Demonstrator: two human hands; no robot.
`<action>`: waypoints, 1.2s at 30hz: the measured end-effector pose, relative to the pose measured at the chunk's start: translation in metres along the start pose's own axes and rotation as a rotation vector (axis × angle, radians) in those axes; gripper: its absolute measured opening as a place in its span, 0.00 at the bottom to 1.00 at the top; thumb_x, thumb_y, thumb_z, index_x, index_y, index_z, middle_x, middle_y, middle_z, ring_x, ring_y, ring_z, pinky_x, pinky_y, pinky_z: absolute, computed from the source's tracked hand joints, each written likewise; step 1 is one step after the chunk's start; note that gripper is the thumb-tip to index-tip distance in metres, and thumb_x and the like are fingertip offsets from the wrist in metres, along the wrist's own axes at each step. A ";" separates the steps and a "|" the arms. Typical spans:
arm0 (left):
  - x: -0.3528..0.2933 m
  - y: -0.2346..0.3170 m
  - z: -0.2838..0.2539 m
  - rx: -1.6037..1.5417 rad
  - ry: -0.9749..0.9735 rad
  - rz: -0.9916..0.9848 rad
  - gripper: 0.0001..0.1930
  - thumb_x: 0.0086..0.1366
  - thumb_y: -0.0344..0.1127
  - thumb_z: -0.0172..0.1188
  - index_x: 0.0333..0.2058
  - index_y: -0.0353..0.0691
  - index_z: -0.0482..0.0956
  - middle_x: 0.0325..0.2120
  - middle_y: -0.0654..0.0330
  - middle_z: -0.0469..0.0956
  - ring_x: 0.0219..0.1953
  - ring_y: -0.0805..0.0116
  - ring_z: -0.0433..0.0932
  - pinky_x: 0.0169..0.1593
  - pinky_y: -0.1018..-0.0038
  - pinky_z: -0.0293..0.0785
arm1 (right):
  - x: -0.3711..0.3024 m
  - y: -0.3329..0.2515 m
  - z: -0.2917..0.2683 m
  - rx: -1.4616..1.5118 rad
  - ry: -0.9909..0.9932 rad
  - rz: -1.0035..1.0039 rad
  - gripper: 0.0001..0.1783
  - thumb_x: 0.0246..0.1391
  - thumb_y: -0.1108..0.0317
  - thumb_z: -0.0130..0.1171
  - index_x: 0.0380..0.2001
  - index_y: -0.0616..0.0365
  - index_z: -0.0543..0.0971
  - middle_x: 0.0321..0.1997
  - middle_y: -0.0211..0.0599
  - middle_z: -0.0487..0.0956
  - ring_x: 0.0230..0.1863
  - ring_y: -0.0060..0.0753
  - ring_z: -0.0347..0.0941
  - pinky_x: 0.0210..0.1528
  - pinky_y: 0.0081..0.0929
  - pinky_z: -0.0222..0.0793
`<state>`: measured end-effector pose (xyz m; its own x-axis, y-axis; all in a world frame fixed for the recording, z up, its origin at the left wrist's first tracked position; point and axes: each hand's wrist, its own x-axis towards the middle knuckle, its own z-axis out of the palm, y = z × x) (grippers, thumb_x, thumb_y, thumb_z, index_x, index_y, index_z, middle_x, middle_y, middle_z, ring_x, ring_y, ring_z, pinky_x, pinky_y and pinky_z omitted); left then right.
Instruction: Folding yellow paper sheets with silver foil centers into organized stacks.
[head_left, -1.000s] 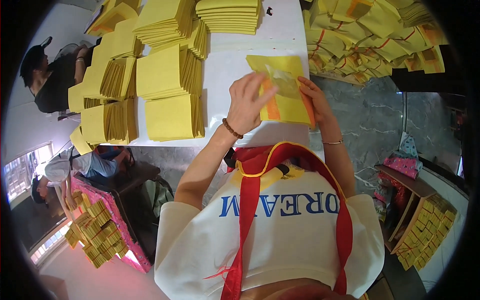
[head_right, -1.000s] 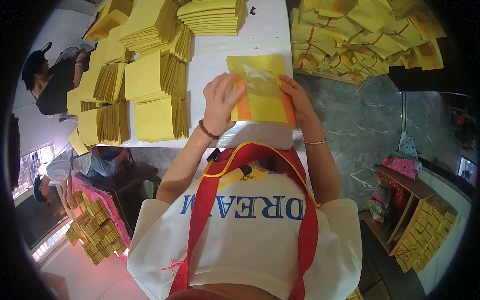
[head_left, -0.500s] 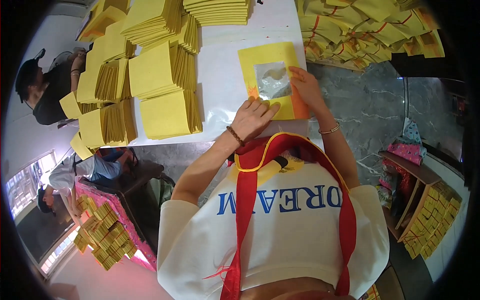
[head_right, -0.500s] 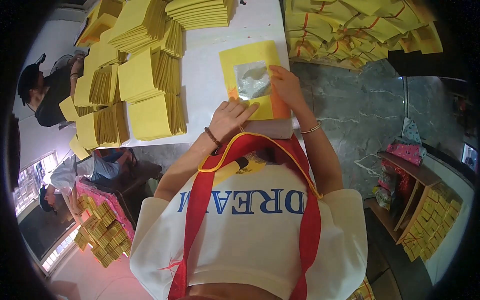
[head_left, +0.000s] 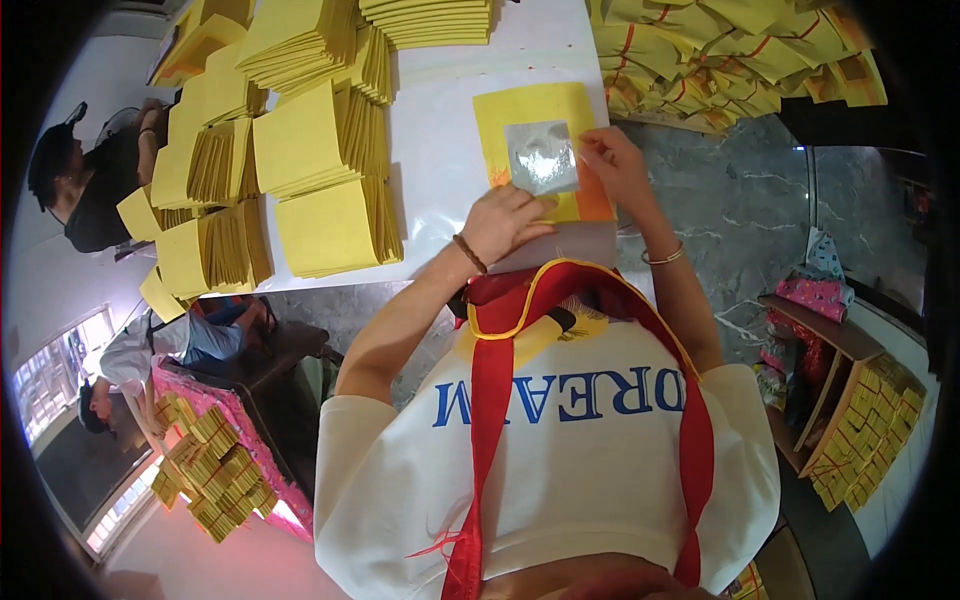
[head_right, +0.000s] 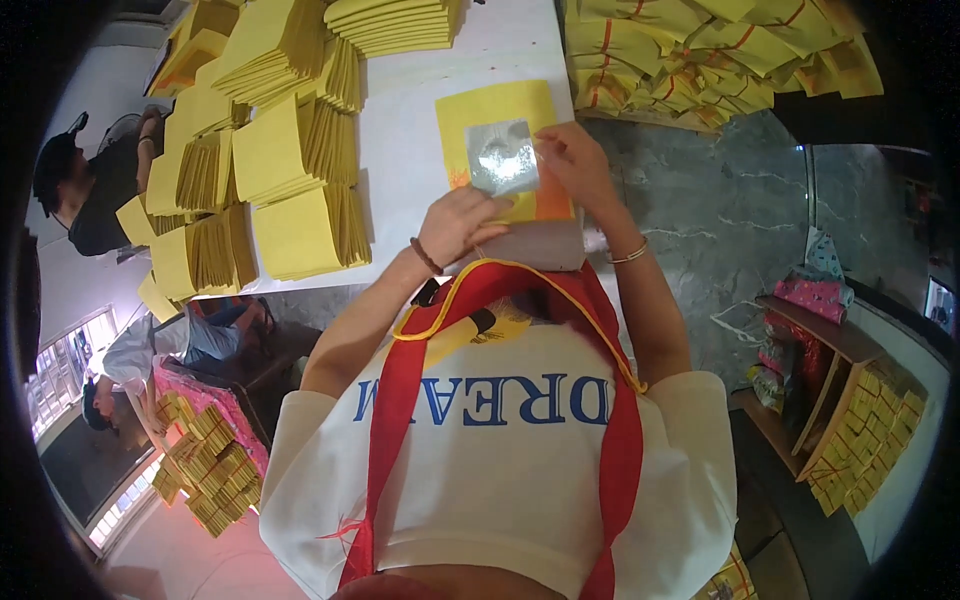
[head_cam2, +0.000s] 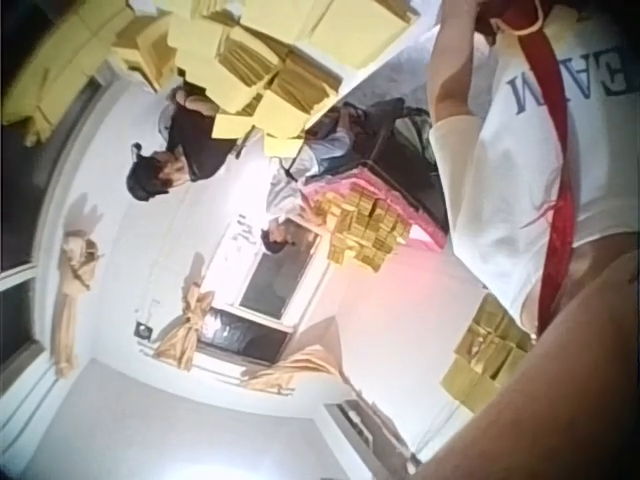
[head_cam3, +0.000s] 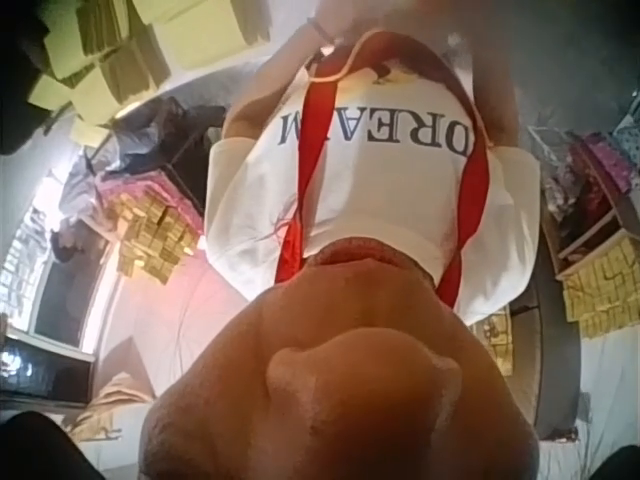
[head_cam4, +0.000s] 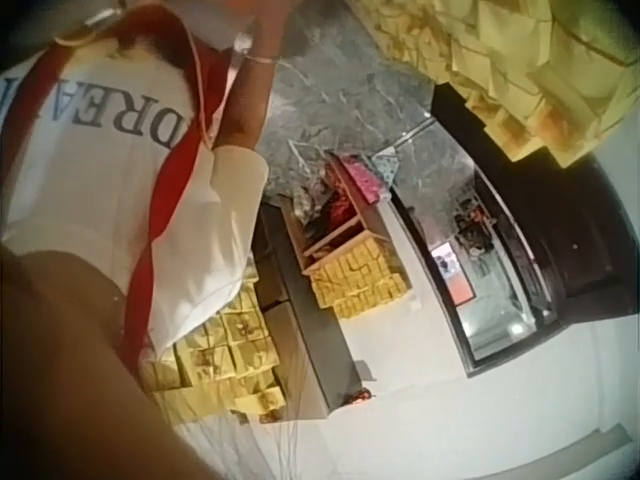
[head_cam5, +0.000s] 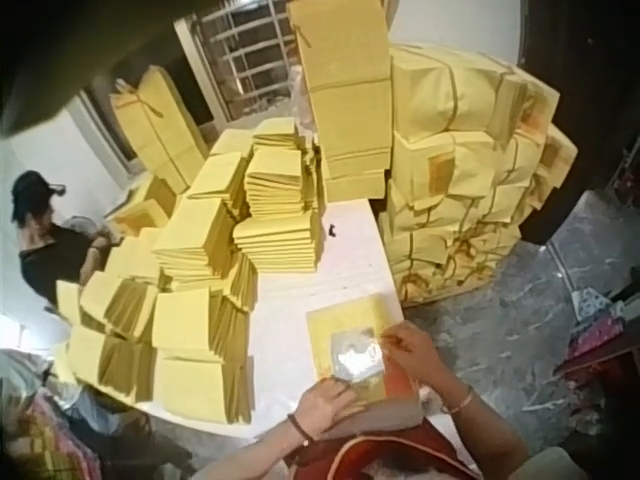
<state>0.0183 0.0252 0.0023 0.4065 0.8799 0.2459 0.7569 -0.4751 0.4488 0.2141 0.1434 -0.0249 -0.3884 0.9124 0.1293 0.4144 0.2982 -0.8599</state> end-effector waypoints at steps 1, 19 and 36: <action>0.001 -0.005 0.000 -0.119 0.042 -0.028 0.12 0.54 0.39 0.59 0.36 0.43 0.76 0.28 0.61 0.74 0.32 0.63 0.73 0.36 0.71 0.70 | -0.004 0.001 -0.005 0.441 -0.170 0.257 0.13 0.54 0.61 0.53 0.38 0.58 0.75 0.34 0.27 0.74 0.35 0.23 0.70 0.36 0.24 0.66; 0.005 -0.020 0.012 -0.719 -0.107 -0.538 0.09 0.61 0.33 0.55 0.33 0.32 0.76 0.24 0.62 0.75 0.27 0.80 0.71 0.32 0.80 0.68 | -0.034 0.009 -0.007 0.637 -0.119 0.400 0.14 0.60 0.65 0.46 0.44 0.59 0.74 0.39 0.30 0.78 0.40 0.19 0.71 0.43 0.17 0.66; 0.005 -0.024 0.013 -0.777 -0.046 -0.517 0.11 0.61 0.36 0.53 0.33 0.33 0.76 0.19 0.62 0.73 0.23 0.79 0.68 0.29 0.79 0.67 | -0.033 0.003 -0.005 0.691 -0.058 0.405 0.14 0.58 0.68 0.50 0.45 0.61 0.73 0.42 0.30 0.76 0.42 0.18 0.69 0.45 0.18 0.66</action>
<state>0.0090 0.0406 -0.0181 0.1471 0.9741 -0.1719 0.3016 0.1213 0.9457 0.2319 0.1156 -0.0289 -0.3667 0.8910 -0.2678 -0.0640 -0.3114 -0.9481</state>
